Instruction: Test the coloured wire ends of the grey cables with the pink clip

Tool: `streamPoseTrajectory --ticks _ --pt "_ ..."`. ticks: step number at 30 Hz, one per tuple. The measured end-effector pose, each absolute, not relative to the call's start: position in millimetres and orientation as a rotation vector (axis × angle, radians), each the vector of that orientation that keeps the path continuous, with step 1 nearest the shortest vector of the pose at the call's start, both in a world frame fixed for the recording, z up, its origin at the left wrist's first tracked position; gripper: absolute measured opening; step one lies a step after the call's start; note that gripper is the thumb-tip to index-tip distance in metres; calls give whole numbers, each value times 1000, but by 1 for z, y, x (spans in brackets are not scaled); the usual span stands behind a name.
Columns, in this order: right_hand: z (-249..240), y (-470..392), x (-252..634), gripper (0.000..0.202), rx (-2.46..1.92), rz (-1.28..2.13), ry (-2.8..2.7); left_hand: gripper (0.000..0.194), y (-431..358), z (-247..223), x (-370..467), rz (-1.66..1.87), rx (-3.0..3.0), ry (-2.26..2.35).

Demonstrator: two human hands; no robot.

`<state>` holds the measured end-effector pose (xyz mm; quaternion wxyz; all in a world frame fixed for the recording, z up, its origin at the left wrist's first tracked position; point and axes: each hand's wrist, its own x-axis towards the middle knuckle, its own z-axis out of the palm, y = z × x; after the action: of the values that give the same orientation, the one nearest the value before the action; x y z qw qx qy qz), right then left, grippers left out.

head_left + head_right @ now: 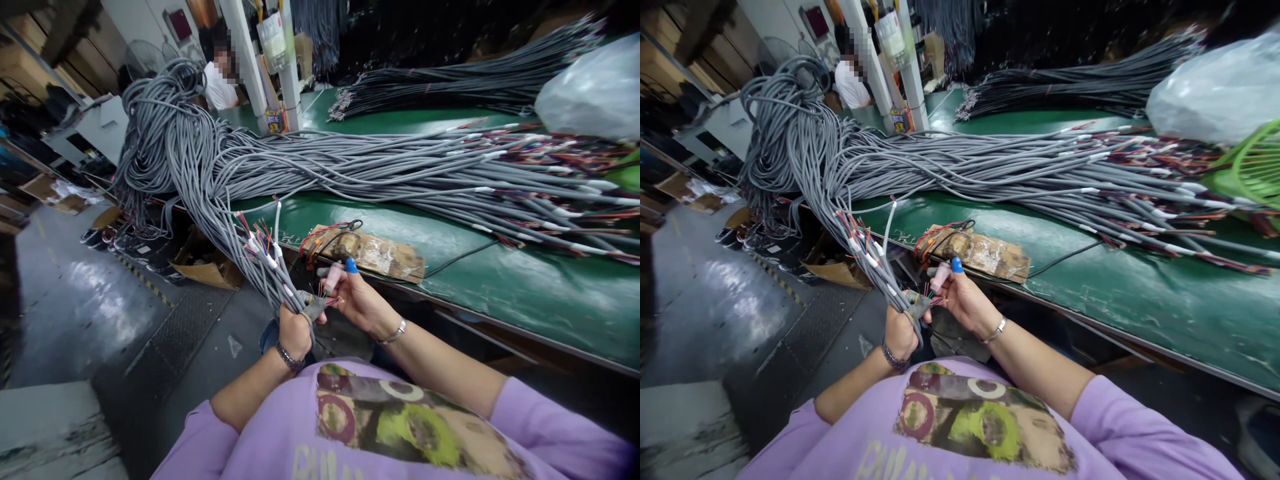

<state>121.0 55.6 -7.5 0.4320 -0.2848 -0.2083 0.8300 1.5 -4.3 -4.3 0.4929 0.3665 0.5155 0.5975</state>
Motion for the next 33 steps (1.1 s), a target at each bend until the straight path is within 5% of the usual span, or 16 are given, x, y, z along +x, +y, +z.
streamPoseTrajectory --ticks 9,33 --pt "-6 55 128 23 -706 2033 -583 26 -9 -4 -2 1493 896 1298" --pt "-3 57 131 24 -769 2045 -582 26 -5 -11 1 1513 886 1325"
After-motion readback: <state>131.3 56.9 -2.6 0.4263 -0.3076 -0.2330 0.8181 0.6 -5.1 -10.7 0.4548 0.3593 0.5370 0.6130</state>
